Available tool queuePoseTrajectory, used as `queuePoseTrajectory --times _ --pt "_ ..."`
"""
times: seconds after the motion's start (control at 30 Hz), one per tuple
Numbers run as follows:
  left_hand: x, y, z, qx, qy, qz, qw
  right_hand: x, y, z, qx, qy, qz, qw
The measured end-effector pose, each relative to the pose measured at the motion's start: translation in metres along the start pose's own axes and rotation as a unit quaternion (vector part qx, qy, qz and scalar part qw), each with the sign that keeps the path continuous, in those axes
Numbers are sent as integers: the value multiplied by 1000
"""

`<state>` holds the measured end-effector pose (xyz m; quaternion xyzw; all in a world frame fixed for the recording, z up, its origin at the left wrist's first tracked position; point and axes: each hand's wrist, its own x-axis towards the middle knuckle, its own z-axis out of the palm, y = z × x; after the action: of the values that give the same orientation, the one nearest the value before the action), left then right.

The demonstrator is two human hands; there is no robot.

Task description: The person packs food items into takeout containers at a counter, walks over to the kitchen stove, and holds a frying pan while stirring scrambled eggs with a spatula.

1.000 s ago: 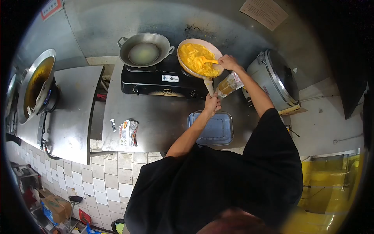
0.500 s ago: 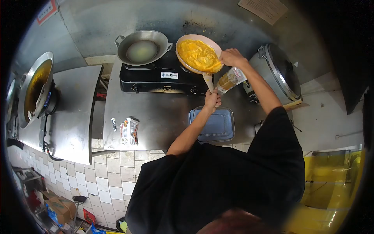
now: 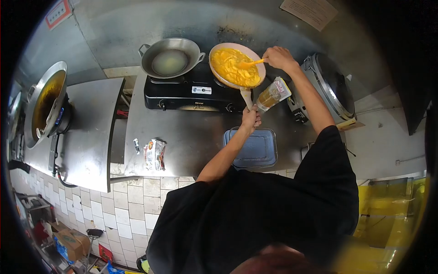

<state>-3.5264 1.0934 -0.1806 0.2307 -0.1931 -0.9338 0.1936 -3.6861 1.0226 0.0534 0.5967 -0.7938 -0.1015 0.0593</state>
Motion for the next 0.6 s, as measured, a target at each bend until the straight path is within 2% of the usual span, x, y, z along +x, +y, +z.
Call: queuePoseTrajectory --times 0.07,0.17,0.27,0.37,0.6 --pt "6 -4 -5 1 -4 2 1000 -4 -16 -4 24 -75 -23 997" --pt "2 0 -1 14 16 1 1000 -6 -46 21 47 -116 -54 991" --pt "2 -1 1 46 40 13 998 6 -67 84 25 -76 -55 995" --pt "1 -2 2 56 49 23 997 7 -93 109 34 3 -13 999" --pt "3 -3 2 58 61 21 996 24 -86 124 28 65 62 996"
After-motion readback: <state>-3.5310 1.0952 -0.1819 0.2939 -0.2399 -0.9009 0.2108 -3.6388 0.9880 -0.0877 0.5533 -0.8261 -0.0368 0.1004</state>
